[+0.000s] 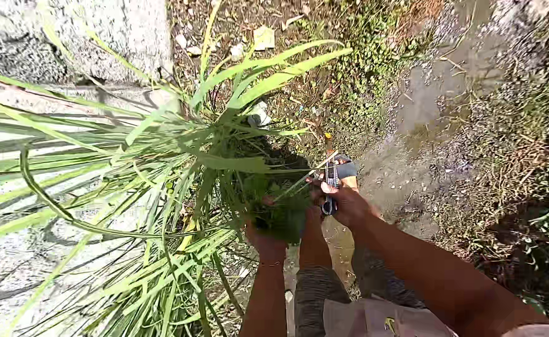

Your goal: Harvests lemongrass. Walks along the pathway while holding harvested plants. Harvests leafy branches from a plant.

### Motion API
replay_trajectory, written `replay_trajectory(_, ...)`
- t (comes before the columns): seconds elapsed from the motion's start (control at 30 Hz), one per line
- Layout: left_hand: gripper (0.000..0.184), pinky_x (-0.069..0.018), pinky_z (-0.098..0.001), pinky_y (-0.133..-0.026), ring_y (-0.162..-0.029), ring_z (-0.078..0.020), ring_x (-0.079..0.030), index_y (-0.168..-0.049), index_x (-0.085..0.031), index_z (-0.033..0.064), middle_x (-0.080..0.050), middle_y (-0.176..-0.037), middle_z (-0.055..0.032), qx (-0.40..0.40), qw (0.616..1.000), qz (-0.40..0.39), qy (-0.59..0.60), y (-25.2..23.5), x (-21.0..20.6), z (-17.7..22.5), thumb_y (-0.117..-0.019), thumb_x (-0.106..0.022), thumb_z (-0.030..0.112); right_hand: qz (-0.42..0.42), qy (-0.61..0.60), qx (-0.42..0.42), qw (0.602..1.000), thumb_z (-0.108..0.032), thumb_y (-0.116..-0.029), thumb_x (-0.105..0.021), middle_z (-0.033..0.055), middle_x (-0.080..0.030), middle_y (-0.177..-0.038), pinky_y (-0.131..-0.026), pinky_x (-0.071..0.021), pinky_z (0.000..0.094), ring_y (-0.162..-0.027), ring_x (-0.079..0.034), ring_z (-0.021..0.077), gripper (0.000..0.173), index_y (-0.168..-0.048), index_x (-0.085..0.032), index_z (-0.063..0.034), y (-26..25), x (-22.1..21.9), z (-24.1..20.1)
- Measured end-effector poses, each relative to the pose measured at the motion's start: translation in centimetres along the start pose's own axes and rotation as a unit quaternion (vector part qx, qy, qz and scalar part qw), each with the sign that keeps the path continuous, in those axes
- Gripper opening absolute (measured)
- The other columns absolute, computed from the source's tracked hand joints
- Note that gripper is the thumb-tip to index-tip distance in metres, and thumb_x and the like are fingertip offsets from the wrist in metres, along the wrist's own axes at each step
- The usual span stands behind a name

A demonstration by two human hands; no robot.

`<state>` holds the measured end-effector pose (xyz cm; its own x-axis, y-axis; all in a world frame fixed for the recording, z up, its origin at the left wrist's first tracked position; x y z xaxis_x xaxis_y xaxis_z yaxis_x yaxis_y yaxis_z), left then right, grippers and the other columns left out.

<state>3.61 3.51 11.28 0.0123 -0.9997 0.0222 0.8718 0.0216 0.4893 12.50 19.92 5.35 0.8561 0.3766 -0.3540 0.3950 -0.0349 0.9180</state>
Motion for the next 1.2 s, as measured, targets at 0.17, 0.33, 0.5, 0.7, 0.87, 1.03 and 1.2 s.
replay_trajectory(0.17, 0.039, -0.0589, -0.0208, -0.078, -0.086, -0.0001, -0.070, -0.099, -0.064, 0.0127, -0.074, -0.089, 0.0091, 0.106, 0.989, -0.052, 0.087, 5.4, -6.2, 5.0, -0.1057, -0.026, 0.010, 0.034, -0.111, 0.123, 0.986, 0.009, -0.0982, -0.054, 0.0143, -0.073, -0.093, -0.052, -0.0536, 0.0222, -0.059, -0.065, 0.0113, 0.017, -0.113, -0.052, 0.0004, 7.5, -0.8, -8.1)
replay_trajectory(0.33, 0.038, -0.0539, -0.0232, -0.092, -0.098, -0.0070, -0.066, -0.120, -0.055, -0.0197, -0.068, -0.105, -0.0171, -0.060, 0.973, -0.094, -0.203, 9.9, -11.1, 13.3, -0.0888, -0.066, -0.003, 0.016, -0.101, 0.195, 0.975, 0.013, -0.0927, -0.058, 0.0105, -0.069, -0.078, -0.053, -0.0555, 0.0250, -0.057, -0.064, 0.0131, 0.027, -0.115, -0.051, -0.0005, 16.7, -2.6, -16.4)
replay_trajectory(0.5, 0.035, -0.0496, -0.0226, -0.100, -0.109, -0.0068, -0.062, -0.117, -0.056, -0.0198, -0.066, -0.112, -0.0161, -0.089, 0.964, -0.209, -0.138, 12.6, -16.7, 20.7, -0.0846, -0.062, -0.008, -0.014, -0.068, 0.303, 0.951, 0.016, -0.0885, -0.061, 0.0090, -0.069, -0.077, -0.053, -0.0548, 0.0243, -0.057, -0.064, 0.0126, 0.032, -0.115, -0.051, 0.0004, 25.9, -3.0, -24.8)
replay_trajectory(0.7, 0.035, -0.0558, -0.0294, -0.094, -0.107, -0.0096, -0.067, -0.117, -0.053, -0.0185, -0.068, -0.118, -0.0157, -0.119, 0.955, -0.252, -0.100, 15.7, -20.8, 28.7, -0.0836, -0.054, -0.011, 0.031, 0.051, 0.483, 0.873, 0.010, -0.0822, -0.072, 0.0086, -0.070, -0.080, -0.058, -0.0575, 0.0274, -0.062, -0.066, 0.0139, 0.045, -0.121, -0.050, 0.0042, 36.8, -1.3, -34.5)
replay_trajectory(0.87, 0.032, -0.0501, -0.0302, -0.107, -0.121, -0.0110, -0.063, -0.119, -0.057, -0.0125, -0.069, -0.124, -0.0096, -0.215, 0.888, -0.404, -0.050, 18.2, -22.9, 32.1, -0.0879, -0.061, -0.003, 0.109, 0.323, 0.527, 0.779, -0.006, -0.0788, -0.083, 0.0077, -0.066, -0.089, -0.071, -0.0580, 0.0323, -0.072, -0.065, 0.0129, 0.042, -0.114, -0.062, 0.0015, 44.5, -0.9, -38.0)
replay_trajectory(1.03, 0.026, -0.0578, -0.0215, -0.088, -0.092, -0.0008, -0.069, -0.111, -0.063, -0.0012, -0.073, -0.097, 0.0052, -0.101, 0.855, -0.506, -0.049, 23.2, -26.0, 34.6, -0.0855, -0.066, -0.007, 0.012, 0.370, 0.528, 0.765, -0.004, -0.0812, -0.080, 0.0093, -0.063, -0.091, -0.073, -0.0528, 0.0305, -0.076, -0.060, 0.0113, 0.038, -0.113, -0.063, 0.0039, 48.2, -5.2, -34.9)
replay_trajectory(1.2, 0.021, -0.0580, -0.0224, -0.086, -0.090, -0.0028, -0.069, -0.108, -0.066, 0.0004, -0.073, -0.095, 0.0032, -0.088, 0.784, -0.611, -0.073, 25.2, -27.4, 35.5, -0.0870, -0.068, 0.001, -0.038, 0.281, 0.558, 0.780, -0.004, -0.0832, -0.075, 0.0049, -0.068, -0.095, -0.079, -0.0562, 0.0265, -0.083, -0.065, 0.0058, 0.035, -0.115, -0.062, 0.0024, 50.9, -6.7, -32.1)
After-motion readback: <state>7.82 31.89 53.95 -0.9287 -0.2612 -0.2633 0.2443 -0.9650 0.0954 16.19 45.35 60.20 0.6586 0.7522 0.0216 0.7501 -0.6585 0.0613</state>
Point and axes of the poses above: each hand's wrist, its own y-axis away from the middle knuckle, its own x-axis out of the back of the hand, z = x × y, the point moved 5 cm from there along -y, towards the middle knuckle
